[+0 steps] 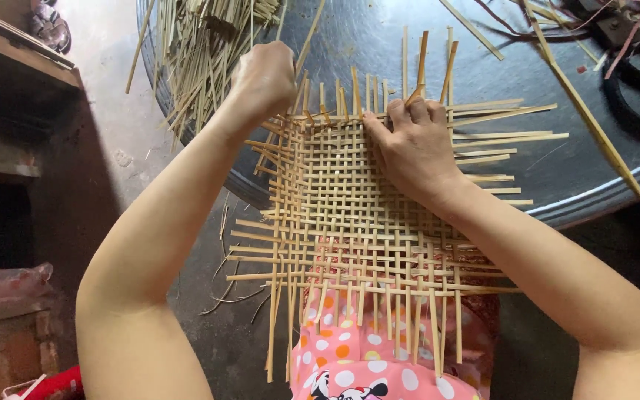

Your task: Weaving thin wooden strips together on a table to form a rectangular mat.

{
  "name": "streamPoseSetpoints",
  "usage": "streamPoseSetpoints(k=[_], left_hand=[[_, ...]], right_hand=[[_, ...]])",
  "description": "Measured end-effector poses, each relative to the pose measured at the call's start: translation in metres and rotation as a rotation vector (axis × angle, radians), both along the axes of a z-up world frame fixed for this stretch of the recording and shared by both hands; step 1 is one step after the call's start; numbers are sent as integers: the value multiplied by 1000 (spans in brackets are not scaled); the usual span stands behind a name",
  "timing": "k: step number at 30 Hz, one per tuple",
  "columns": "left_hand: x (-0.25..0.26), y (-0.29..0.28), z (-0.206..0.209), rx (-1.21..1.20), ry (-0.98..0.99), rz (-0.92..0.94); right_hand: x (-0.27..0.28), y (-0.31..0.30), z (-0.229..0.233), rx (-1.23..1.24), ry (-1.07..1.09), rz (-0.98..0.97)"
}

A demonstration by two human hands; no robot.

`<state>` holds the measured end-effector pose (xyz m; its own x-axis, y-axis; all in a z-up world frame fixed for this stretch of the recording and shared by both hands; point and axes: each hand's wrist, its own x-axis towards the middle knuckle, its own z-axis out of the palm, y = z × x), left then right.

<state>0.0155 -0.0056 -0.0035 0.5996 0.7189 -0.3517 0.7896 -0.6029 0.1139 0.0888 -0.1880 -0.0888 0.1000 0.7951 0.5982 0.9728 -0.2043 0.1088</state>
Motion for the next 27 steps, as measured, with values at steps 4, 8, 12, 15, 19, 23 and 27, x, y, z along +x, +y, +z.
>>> streamPoseSetpoints(k=[4, 8, 12, 15, 19, 23, 27], left_hand=[[6, 6, -12, 23, 52, -18], [7, -2, -4, -21, 28, -74], [5, -14, 14, -215, -28, -59], [3, -12, 16, -294, -37, -33], [-3, -5, 24, -377, -29, -135], [-11, 0, 28, -452, -77, -222], [-9, -9, 24, -406, -136, -63]], right_hand=[[0, 0, -1, 14, 0, 5], [1, 0, -3, 6, 10, 2], [1, 0, -2, 18, 12, 8], [1, 0, -2, 13, 5, -2], [1, 0, 0, 19, -6, -3], [0, 0, 2, 14, -18, -1], [0, -1, 1, 11, 5, 11]])
